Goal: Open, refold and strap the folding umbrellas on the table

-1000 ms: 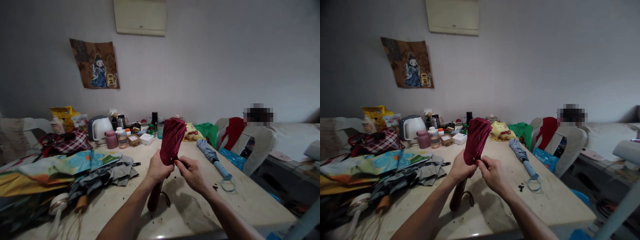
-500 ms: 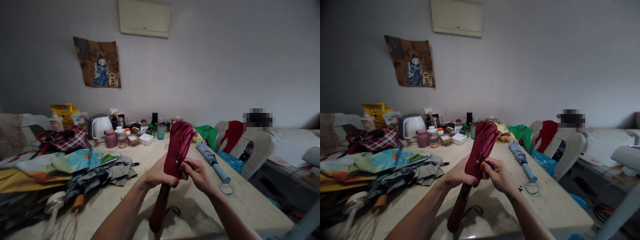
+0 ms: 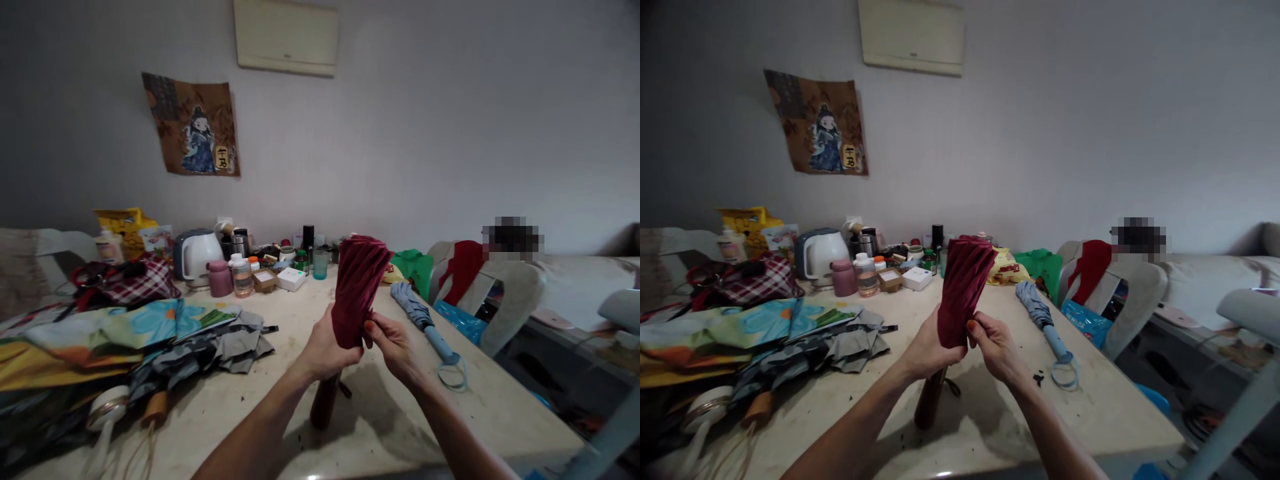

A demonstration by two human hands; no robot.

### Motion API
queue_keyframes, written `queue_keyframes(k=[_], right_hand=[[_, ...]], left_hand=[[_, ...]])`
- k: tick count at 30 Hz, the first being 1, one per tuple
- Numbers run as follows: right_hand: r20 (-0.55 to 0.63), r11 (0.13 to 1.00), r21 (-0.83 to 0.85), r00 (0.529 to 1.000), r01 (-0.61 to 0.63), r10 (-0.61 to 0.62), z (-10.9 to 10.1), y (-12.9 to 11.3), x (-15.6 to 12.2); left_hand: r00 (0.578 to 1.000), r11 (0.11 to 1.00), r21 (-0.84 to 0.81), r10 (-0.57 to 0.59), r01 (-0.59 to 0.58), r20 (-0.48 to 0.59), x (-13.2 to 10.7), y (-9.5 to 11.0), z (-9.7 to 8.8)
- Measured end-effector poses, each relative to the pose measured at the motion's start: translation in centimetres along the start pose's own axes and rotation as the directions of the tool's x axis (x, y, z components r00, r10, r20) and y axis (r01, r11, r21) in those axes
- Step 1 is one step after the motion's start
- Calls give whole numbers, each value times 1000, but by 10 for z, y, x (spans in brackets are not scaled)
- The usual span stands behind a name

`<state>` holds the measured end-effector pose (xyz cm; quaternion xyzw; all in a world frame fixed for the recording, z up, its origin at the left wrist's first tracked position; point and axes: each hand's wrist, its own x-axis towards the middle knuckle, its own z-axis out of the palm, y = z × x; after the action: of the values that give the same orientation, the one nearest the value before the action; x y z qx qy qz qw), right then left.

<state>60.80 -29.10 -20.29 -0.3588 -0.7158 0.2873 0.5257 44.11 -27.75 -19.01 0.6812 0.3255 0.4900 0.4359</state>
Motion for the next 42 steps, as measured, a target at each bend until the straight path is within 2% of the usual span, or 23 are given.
queue_keyframes(k=[3,6,9,14,18,24,26,30,35,38,42], right_hand=[[-8,1000,17,1000,-6,6,3,2,-4],[27,998,50,999,27,-28,3,-6,-9],[109,997,46,992,60,-65,0,-15,-12],[114,987,-139,991,86,-70,-2,-14,-9],[119,992,-121,992,44,-30,0,-7,-8],[94,986,-168,996,22,-6,1,-12,-12],[84,985,-172,996,21,-7,1,-14,-13],[63,994,-113,998,-3,10,1,-12,-14],[44,982,-185,998,43,-36,1,-14,-15],[42,964,-254,997,80,-72,0,-21,-16],[55,945,-311,995,101,-88,1,-30,-16]], left_hand=[[970,990,-141,16,19,241,-1,7,-4],[948,940,-329,22,89,318,-2,10,-7],[929,882,-434,-10,182,369,-2,9,-8],[957,885,-415,-100,210,272,-2,5,-5],[955,893,-398,-100,210,279,0,3,-2],[985,948,-281,-114,147,133,1,5,0],[982,947,-278,-124,160,142,0,6,0],[967,918,-351,-106,185,233,-1,4,0],[974,950,-259,-129,175,186,-1,-1,-1],[967,943,-280,-121,183,224,-2,0,-2],[977,947,-284,-102,153,186,-2,2,-2]])
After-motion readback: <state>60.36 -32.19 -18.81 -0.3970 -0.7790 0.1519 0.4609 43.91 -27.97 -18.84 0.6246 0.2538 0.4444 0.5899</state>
